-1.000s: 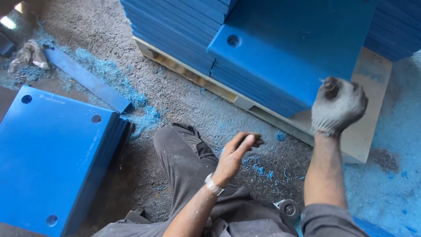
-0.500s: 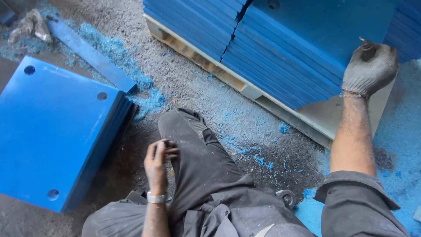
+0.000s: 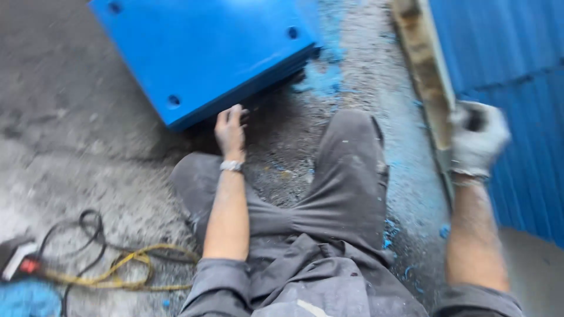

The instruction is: Deburring and cleaning holes in large blue plastic parts using a small tool while sitting on the floor.

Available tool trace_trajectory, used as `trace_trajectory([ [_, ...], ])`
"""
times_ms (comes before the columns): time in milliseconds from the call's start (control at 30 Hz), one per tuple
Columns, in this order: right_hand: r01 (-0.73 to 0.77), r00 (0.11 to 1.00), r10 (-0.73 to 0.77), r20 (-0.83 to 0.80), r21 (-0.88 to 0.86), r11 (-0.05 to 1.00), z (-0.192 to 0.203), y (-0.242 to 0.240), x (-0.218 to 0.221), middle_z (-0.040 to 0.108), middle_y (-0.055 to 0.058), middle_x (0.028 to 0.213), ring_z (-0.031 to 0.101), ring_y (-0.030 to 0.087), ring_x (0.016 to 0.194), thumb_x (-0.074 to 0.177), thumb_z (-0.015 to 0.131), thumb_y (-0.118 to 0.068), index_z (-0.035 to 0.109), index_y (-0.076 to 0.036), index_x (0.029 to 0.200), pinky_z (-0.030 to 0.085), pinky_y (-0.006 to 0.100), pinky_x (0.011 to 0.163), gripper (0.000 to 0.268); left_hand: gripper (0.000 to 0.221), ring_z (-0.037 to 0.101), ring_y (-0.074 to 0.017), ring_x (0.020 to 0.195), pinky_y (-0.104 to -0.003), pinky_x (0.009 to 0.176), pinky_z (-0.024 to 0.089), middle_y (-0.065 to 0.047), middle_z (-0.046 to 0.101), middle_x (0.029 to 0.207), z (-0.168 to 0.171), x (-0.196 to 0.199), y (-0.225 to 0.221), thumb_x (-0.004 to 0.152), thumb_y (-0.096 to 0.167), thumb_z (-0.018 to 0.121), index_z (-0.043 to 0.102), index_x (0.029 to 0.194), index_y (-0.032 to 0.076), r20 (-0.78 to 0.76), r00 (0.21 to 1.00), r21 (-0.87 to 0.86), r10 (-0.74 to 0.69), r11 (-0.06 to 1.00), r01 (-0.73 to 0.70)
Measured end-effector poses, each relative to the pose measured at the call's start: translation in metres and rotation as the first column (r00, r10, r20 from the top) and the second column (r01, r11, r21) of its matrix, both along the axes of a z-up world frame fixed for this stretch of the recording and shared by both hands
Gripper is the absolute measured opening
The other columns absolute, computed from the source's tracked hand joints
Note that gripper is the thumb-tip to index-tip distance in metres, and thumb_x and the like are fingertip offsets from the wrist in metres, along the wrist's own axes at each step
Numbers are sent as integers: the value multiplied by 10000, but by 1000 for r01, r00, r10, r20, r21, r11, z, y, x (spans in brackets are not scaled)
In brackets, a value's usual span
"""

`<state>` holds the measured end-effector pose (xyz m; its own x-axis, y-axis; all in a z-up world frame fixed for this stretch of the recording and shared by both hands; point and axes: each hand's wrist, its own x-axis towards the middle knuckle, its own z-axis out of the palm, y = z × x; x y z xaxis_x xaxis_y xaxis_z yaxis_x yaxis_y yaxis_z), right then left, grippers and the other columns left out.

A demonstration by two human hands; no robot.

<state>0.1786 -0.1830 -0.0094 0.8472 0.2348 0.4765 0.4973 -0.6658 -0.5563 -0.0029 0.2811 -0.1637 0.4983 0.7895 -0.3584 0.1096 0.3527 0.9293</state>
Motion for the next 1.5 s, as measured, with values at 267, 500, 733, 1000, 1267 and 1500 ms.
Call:
trace_trajectory([
  [267, -415, 806, 173, -566, -332, 847, -35, 336, 20, 616, 148, 1305, 631, 346, 1137, 919, 749, -312, 614, -159, 1340, 495, 458, 964, 468, 296, 701, -111, 784, -260, 644, 533, -47, 766, 932, -48, 5, 9, 947, 325, 688, 683, 1077, 59, -17, 998, -149, 62, 987, -64],
  [500, -459, 843, 166, -512, -522, 719, -117, 382, 91, 514, 189, 1443, 556, 441, 1241, 902, 699, -211, 508, -198, 1479, 466, 490, 1045, 608, 310, 695, -110, 751, -257, 632, 523, -41, 770, 904, -45, 8, 10, 929, 361, 691, 710, 1051, 77, -35, 999, -185, -4, 983, -2],
  [733, -469, 813, 74, -577, -575, 670, -72, 375, 22, 592, 147, 1380, 616, 381, 1212, 937, 645, -188, 608, -209, 1378, 491, 464, 1048, 443, 487, 703, -151, 889, -276, 682, 550, -108, 757, 1061, -27, 16, 7, 912, 480, 670, 673, 1162, 62, -45, 997, -287, -58, 957, 43],
  [1000, -701, 635, 94, -767, -521, 488, -10, 334, -29, 740, 135, 1062, 730, 313, 884, 939, 689, -427, 667, -150, 1204, 576, 468, 795, 384, 868, 578, -352, 1242, -437, 1046, 458, -251, 556, 1341, -41, 18, -4, 900, 647, 587, 434, 1332, -91, -335, 913, -301, 231, 892, -336],
  [1267, -588, 782, 200, -590, -805, -79, -20, 353, -11, 722, 128, 891, 720, 263, 764, 1054, 563, -400, 697, -188, 1212, 597, 409, 631, 296, 868, 579, -376, 1260, -448, 1051, 464, -269, 549, 1343, -32, 23, -1, 909, 650, 551, 388, 1363, -72, -315, 919, -275, 236, 905, -326],
  [1500, -316, 736, 505, -450, -889, -332, -43, 385, -3, 719, 59, 824, 695, 172, 683, 1019, 604, -416, 741, -168, 1129, 573, 314, 513, 303, 889, 619, -382, 1209, -438, 997, 521, -273, 574, 1302, -39, 24, 0, 897, 678, 529, 371, 1366, -60, -363, 910, -253, 203, 918, -305],
])
